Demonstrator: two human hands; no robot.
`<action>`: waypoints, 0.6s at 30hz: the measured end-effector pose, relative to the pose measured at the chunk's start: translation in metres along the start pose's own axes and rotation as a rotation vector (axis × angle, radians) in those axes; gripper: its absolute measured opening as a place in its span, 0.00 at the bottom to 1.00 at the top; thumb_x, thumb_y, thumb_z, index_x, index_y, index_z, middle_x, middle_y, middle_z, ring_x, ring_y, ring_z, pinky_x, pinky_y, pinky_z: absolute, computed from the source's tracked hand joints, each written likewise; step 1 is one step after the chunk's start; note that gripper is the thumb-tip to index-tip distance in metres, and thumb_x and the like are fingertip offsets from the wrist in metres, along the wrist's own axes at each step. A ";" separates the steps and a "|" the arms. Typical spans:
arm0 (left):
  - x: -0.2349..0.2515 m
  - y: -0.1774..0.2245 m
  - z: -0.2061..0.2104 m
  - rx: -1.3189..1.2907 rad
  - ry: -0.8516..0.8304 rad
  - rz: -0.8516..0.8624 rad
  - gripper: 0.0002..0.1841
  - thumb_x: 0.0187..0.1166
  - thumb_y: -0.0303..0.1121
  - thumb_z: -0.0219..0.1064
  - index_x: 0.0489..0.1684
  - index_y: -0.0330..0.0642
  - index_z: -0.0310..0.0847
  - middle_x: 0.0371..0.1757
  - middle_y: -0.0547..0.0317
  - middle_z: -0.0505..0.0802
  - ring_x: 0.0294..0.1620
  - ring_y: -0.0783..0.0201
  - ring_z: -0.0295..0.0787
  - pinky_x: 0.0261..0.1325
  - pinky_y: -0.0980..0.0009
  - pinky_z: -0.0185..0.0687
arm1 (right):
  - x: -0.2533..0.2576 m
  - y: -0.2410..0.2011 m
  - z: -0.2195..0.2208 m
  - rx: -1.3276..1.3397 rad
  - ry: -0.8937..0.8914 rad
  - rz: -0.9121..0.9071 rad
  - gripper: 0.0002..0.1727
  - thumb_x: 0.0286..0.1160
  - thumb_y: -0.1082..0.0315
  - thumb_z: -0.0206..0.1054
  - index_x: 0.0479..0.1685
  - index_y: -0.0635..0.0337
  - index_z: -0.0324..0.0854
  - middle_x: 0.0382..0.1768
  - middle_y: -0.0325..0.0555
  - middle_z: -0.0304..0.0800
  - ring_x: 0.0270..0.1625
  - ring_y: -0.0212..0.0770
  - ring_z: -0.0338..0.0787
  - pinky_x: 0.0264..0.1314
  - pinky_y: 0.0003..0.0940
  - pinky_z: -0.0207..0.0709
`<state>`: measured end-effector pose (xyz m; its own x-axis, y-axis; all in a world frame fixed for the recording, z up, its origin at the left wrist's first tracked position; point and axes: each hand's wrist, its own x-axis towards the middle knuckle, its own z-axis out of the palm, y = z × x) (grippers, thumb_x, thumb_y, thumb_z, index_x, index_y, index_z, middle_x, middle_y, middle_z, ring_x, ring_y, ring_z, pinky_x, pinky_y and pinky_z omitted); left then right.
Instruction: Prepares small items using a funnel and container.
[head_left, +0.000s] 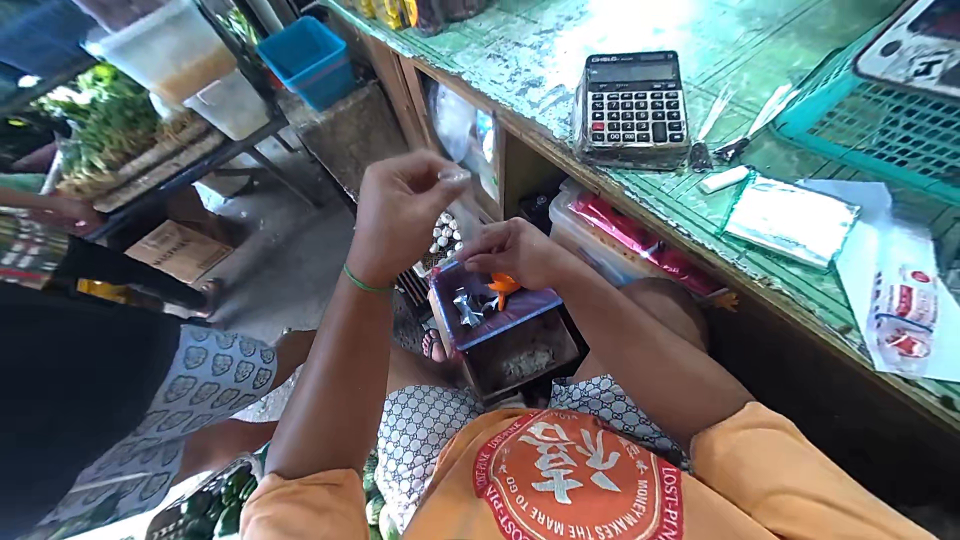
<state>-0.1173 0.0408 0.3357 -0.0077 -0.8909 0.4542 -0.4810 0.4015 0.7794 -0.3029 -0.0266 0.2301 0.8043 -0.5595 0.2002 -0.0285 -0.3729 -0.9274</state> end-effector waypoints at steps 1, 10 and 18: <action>0.003 0.002 -0.005 0.001 0.030 0.004 0.03 0.77 0.28 0.73 0.39 0.39 0.90 0.33 0.64 0.94 0.33 0.74 0.89 0.41 0.73 0.88 | -0.002 -0.001 0.002 0.018 -0.002 0.016 0.08 0.76 0.68 0.74 0.49 0.54 0.95 0.43 0.37 0.93 0.41 0.31 0.90 0.46 0.31 0.87; 0.012 0.024 -0.018 -0.025 0.137 0.050 0.02 0.76 0.28 0.74 0.38 0.40 0.89 0.33 0.65 0.94 0.34 0.74 0.91 0.43 0.75 0.90 | -0.028 0.003 0.020 0.157 0.112 -0.022 0.05 0.74 0.70 0.75 0.40 0.62 0.91 0.39 0.42 0.95 0.41 0.32 0.93 0.47 0.31 0.90; -0.003 0.041 -0.010 0.132 0.056 0.148 0.07 0.78 0.25 0.69 0.46 0.40 0.91 0.41 0.63 0.93 0.40 0.74 0.90 0.45 0.75 0.88 | -0.041 0.014 0.032 0.322 0.222 -0.044 0.09 0.70 0.76 0.75 0.47 0.65 0.89 0.38 0.46 0.95 0.38 0.35 0.94 0.46 0.33 0.91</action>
<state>-0.1284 0.0618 0.3701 -0.0401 -0.8097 0.5855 -0.5893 0.4924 0.6406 -0.3172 0.0142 0.1986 0.6513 -0.7081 0.2729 0.2192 -0.1688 -0.9610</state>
